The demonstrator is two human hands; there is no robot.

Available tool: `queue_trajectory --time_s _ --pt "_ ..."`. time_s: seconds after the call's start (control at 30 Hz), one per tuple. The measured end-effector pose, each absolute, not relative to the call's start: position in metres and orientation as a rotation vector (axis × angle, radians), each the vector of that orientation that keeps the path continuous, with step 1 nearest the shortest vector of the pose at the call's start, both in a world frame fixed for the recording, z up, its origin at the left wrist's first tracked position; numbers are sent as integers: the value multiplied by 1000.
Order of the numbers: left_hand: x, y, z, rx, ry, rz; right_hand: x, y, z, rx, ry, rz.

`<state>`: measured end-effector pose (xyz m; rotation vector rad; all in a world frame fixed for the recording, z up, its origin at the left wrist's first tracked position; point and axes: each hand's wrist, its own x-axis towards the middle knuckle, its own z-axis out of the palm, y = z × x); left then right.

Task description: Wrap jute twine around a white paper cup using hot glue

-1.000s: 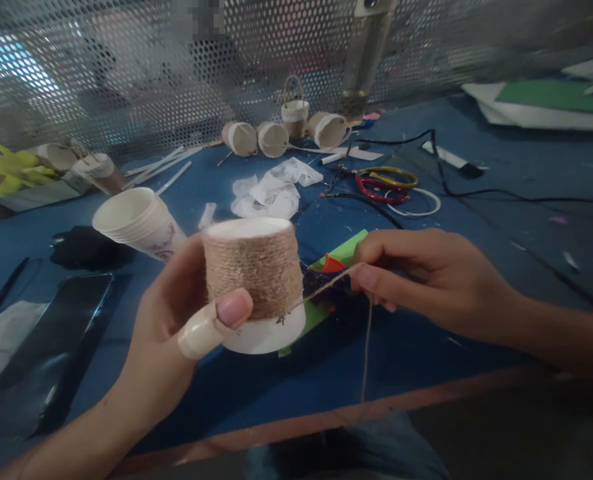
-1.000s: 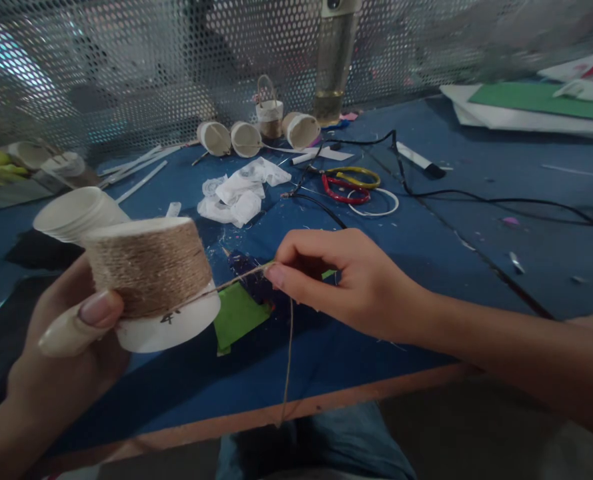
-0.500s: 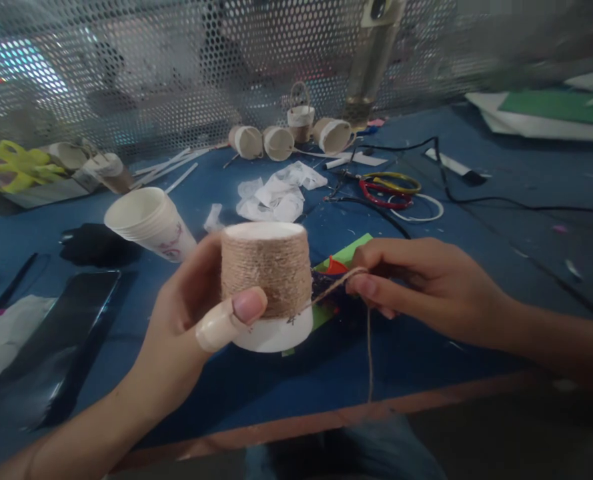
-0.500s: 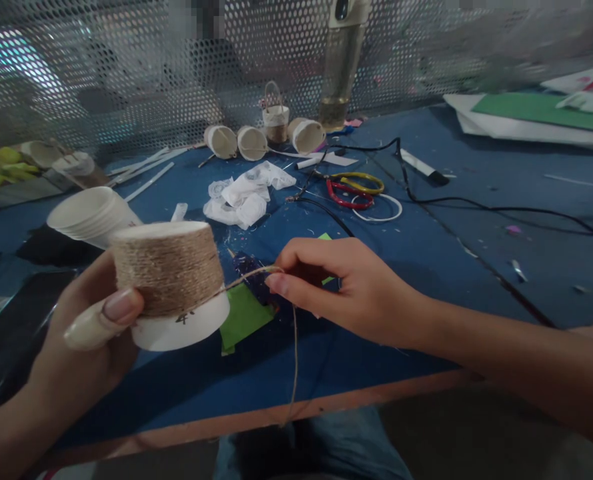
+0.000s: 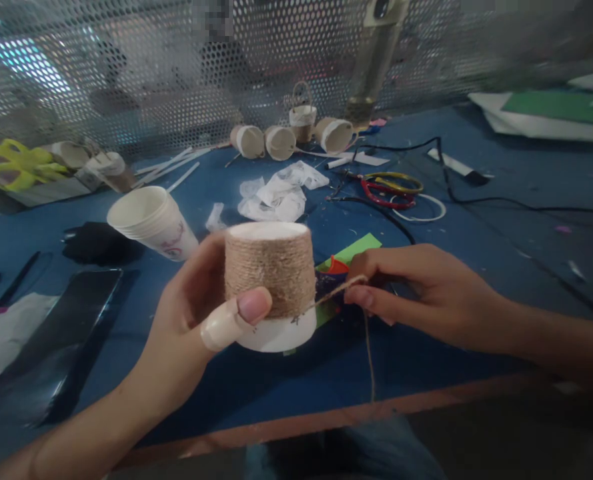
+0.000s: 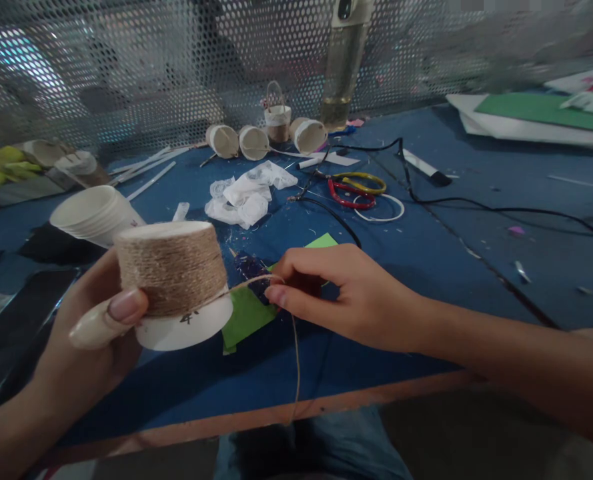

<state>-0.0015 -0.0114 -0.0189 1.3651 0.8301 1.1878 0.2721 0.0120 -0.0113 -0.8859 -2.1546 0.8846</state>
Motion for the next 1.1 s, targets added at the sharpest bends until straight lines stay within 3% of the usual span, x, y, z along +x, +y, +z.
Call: queue_trajectory --time_s 0.47,0.77,1.1 --pt "-2 -13 -19 1386 848 1194 276 12 -15 -851 -2243 870" --pt "-2 -11 -21 1375 810 1189 277 14 -18 -734 -2412 665" --pt "-4 -14 -20 1587 810 1133 276 13 -14 -767 -2578 769"
